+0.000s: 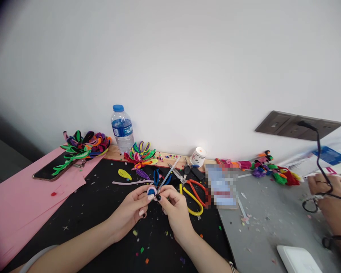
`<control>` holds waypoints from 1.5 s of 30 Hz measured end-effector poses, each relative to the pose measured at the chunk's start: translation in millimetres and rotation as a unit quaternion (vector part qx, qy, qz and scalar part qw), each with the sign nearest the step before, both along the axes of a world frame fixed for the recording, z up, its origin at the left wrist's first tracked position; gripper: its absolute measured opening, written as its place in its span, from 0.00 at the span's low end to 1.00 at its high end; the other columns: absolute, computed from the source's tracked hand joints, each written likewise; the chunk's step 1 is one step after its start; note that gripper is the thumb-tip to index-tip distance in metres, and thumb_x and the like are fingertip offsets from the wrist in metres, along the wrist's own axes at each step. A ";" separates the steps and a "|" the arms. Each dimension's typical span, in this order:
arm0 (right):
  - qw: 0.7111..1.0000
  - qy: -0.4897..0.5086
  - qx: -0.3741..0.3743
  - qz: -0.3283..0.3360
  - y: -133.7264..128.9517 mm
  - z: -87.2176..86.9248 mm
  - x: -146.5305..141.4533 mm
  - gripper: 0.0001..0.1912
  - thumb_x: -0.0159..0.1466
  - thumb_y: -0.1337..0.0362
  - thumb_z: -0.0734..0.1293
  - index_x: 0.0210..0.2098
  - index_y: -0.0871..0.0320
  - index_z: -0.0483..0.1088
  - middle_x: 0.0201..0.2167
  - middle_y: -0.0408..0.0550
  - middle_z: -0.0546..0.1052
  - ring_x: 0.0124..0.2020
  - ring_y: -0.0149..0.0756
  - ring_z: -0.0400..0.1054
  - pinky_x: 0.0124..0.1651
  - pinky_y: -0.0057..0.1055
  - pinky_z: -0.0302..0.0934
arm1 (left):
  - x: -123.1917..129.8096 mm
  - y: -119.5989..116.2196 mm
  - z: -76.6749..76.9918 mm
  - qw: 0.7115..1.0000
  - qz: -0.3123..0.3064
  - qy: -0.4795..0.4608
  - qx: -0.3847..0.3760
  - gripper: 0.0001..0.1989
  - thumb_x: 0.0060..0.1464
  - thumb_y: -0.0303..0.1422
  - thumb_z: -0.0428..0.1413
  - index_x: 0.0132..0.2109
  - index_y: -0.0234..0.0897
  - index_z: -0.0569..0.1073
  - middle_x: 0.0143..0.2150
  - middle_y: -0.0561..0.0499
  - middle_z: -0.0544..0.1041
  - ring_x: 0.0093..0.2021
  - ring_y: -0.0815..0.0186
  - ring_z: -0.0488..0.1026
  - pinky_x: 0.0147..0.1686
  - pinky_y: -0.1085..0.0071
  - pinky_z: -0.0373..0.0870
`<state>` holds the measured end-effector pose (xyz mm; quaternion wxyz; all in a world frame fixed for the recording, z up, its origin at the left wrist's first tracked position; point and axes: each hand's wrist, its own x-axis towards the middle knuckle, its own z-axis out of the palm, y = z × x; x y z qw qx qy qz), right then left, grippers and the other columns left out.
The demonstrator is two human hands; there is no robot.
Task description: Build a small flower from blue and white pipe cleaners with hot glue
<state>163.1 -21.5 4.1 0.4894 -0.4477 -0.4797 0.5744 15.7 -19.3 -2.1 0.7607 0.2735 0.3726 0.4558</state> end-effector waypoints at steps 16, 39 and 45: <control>0.996 0.080 -0.035 -0.011 12.2 -2.2 9.6 0.12 0.54 0.58 0.68 0.24 0.62 0.70 0.35 0.47 0.64 0.24 0.25 0.54 0.21 0.22 0.48 | -0.7 1.0 2.1 0.998 -0.057 0.034 0.010 0.14 0.46 0.37 0.59 0.40 0.36 0.72 0.32 0.51 0.74 0.19 0.77 0.64 0.21 0.76 0.63; 0.998 0.049 -0.009 0.026 13.1 1.1 11.0 0.10 0.55 0.61 0.68 0.23 0.61 0.68 0.34 0.45 0.64 0.23 0.23 0.53 0.21 0.23 0.47 | -1.6 -0.2 7.3 0.999 -0.050 -0.006 -0.001 0.16 0.40 0.30 0.63 0.39 0.36 0.69 0.25 0.56 0.70 0.27 0.72 0.67 0.31 0.74 0.65; 0.999 0.049 -0.005 0.022 12.9 -0.6 12.4 0.10 0.56 0.61 0.67 0.24 0.61 0.68 0.34 0.45 0.64 0.22 0.23 0.53 0.22 0.23 0.48 | -2.0 -0.9 8.8 0.998 -0.067 0.003 -0.014 0.19 0.38 0.27 0.64 0.40 0.36 0.69 0.30 0.54 0.72 0.30 0.72 0.68 0.34 0.74 0.65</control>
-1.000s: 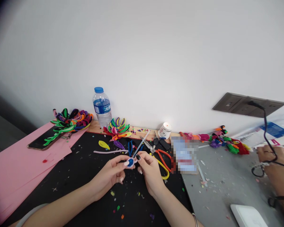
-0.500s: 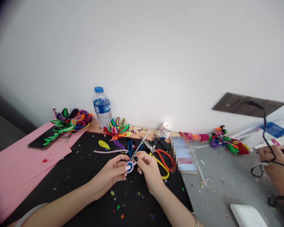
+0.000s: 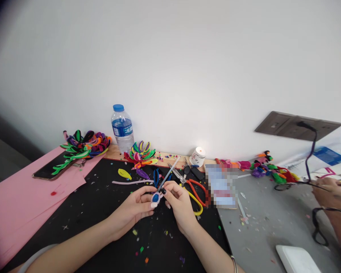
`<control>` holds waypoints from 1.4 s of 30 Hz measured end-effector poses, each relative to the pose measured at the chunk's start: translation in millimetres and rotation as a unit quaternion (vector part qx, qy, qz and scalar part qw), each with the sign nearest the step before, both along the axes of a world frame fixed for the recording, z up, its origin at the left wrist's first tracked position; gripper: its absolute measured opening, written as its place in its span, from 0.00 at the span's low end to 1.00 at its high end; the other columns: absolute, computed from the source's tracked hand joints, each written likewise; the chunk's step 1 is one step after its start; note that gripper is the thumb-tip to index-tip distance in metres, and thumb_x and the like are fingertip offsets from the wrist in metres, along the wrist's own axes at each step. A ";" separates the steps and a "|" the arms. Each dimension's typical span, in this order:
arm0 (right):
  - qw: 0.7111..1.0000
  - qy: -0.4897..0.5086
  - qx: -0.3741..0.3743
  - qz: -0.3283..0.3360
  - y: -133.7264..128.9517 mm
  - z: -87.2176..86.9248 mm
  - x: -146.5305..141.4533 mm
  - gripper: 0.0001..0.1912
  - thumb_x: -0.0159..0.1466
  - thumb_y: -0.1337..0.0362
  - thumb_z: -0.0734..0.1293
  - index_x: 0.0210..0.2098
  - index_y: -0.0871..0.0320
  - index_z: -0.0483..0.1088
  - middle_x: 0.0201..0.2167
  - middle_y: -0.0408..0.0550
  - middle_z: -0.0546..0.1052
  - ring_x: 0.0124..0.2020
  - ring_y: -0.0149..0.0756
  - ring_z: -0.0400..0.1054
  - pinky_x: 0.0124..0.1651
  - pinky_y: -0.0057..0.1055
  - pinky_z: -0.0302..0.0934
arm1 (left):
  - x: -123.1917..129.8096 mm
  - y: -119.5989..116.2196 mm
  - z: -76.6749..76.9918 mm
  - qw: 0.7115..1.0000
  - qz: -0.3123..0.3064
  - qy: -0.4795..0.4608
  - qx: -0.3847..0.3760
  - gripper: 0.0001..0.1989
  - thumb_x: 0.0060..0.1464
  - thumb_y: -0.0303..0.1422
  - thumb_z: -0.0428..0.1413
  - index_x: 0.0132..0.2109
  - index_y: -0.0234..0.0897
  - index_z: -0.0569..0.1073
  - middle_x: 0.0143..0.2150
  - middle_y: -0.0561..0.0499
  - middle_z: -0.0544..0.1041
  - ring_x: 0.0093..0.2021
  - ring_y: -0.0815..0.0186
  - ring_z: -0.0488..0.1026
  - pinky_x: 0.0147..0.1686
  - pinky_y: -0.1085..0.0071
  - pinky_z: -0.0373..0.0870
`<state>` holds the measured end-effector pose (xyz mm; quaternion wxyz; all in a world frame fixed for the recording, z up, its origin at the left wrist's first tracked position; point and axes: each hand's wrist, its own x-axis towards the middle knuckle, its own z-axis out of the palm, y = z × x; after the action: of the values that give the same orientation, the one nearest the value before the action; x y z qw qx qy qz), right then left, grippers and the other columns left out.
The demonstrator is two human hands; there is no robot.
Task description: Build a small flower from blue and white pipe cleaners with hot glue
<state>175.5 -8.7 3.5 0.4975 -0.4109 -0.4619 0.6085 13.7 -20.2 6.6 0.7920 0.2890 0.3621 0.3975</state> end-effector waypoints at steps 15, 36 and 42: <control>1.000 0.019 0.009 0.017 0.2 -3.3 0.8 0.08 0.57 0.63 0.67 0.24 0.60 0.68 0.34 0.43 0.64 0.22 0.22 0.54 0.22 0.23 0.46 | 1.1 6.5 -13.3 0.988 -0.030 0.086 0.122 0.21 0.42 0.30 0.62 0.44 0.36 0.65 0.33 0.51 0.73 0.27 0.70 0.70 0.30 0.71 0.67; 0.998 -0.026 0.050 0.035 -1.2 -3.3 1.6 0.08 0.59 0.62 0.65 0.26 0.59 0.68 0.34 0.44 0.64 0.22 0.23 0.53 0.22 0.24 0.46 | -2.9 4.1 -10.6 0.999 -0.002 0.021 0.049 0.16 0.46 0.29 0.60 0.44 0.37 0.68 0.28 0.56 0.68 0.27 0.74 0.66 0.30 0.74 0.68; 0.999 -0.008 0.038 0.034 -0.1 -3.3 1.5 0.08 0.58 0.63 0.66 0.25 0.60 0.68 0.34 0.44 0.64 0.23 0.23 0.53 0.22 0.24 0.47 | -3.5 3.9 -6.3 0.995 -0.024 0.048 0.083 0.15 0.45 0.31 0.60 0.42 0.39 0.67 0.29 0.55 0.69 0.28 0.72 0.67 0.30 0.74 0.67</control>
<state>176.9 -8.8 0.3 0.4877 -0.3808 -0.5027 0.6037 10.1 -16.2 0.3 0.7563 0.3817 0.3581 0.3925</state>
